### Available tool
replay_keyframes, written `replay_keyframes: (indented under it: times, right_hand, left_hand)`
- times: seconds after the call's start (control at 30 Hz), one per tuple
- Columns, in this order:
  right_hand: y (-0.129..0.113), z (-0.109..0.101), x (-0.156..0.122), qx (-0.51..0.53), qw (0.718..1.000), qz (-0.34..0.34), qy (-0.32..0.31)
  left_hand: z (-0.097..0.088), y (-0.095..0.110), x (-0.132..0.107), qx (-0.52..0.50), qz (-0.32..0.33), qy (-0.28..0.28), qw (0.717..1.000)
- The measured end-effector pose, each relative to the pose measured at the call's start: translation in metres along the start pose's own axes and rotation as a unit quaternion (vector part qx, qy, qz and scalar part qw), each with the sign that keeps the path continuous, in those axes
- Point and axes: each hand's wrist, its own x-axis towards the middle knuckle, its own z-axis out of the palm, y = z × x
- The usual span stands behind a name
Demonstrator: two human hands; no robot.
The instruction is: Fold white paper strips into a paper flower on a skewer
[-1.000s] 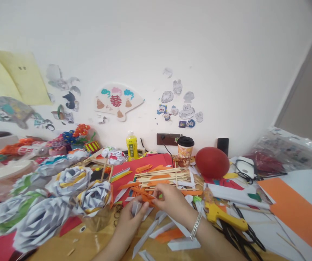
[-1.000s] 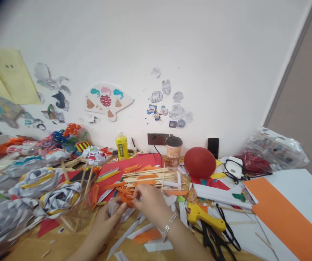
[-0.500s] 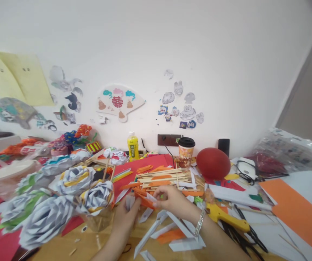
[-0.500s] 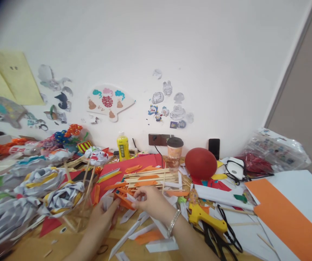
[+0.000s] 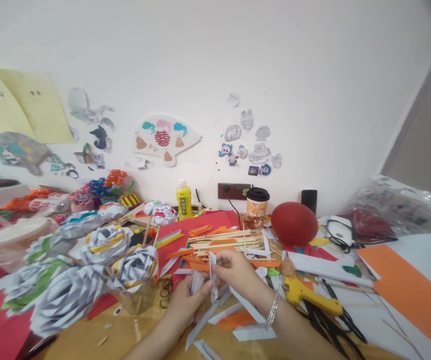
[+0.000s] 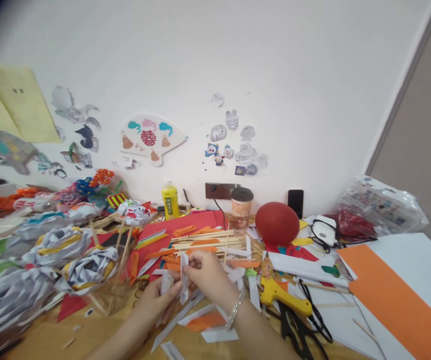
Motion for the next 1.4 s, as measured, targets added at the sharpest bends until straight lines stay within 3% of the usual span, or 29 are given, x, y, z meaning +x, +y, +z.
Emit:
replay_keyframes:
  times: [0.07,0.13,0.2,0.33,0.4,0.47,0.63,0.73,0.87,1.1,1.3,1.4]
  right_hand:
    - [-0.003,-0.003,-0.002,-0.080,0.996,-0.023,0.014]
    - [-0.005,-0.009,-0.005,-0.212,0.975,-0.062,0.016]
    - [-0.001,-0.015,-0.006,-0.361,0.928,-0.086,-0.015]
    - [0.017,-0.015,-0.003,-0.578,0.804,-0.096,-0.098]
    - [0.022,-0.012,-0.002,-0.610,0.778,-0.116,-0.099]
    - [0.019,-0.011,-0.001,-0.594,0.789,-0.137,-0.081]
    - [-0.005,-0.014,-0.003,-0.417,0.898,-0.131,0.040]
    - [-0.013,-0.015,-0.003,-0.292,0.943,-0.121,0.105]
    - [-0.014,-0.009,-0.001,-0.125,0.986,-0.058,0.094]
    - [-0.010,0.015,-0.002,-0.031,0.986,-0.048,0.158]
    - [-0.003,0.023,-0.004,0.002,0.988,-0.061,0.139]
    - [-0.001,0.023,-0.003,0.047,0.993,-0.027,0.106]
  left_hand:
    - [0.001,-0.001,0.000,-0.030,-0.009,-0.027,0.999]
    - [-0.002,-0.001,0.002,-0.047,-0.019,-0.012,0.999]
    - [-0.004,0.001,0.005,-0.041,-0.021,0.019,0.999]
    - [-0.008,0.003,0.008,-0.027,-0.008,0.066,0.997]
    - [-0.008,0.001,0.009,-0.032,-0.012,0.070,0.997]
    - [-0.008,0.000,0.010,-0.038,-0.015,0.074,0.996]
    - [-0.009,-0.005,0.010,-0.041,0.007,0.072,0.997]
    - [-0.010,-0.006,0.009,-0.050,0.018,0.057,0.997]
    - [-0.008,-0.004,0.007,-0.039,0.020,0.049,0.998]
    - [-0.003,-0.009,0.003,-0.062,0.017,0.000,0.998]
    - [-0.002,-0.013,-0.001,-0.073,0.017,-0.039,0.996]
    - [-0.001,-0.014,0.000,-0.110,0.008,-0.038,0.993]
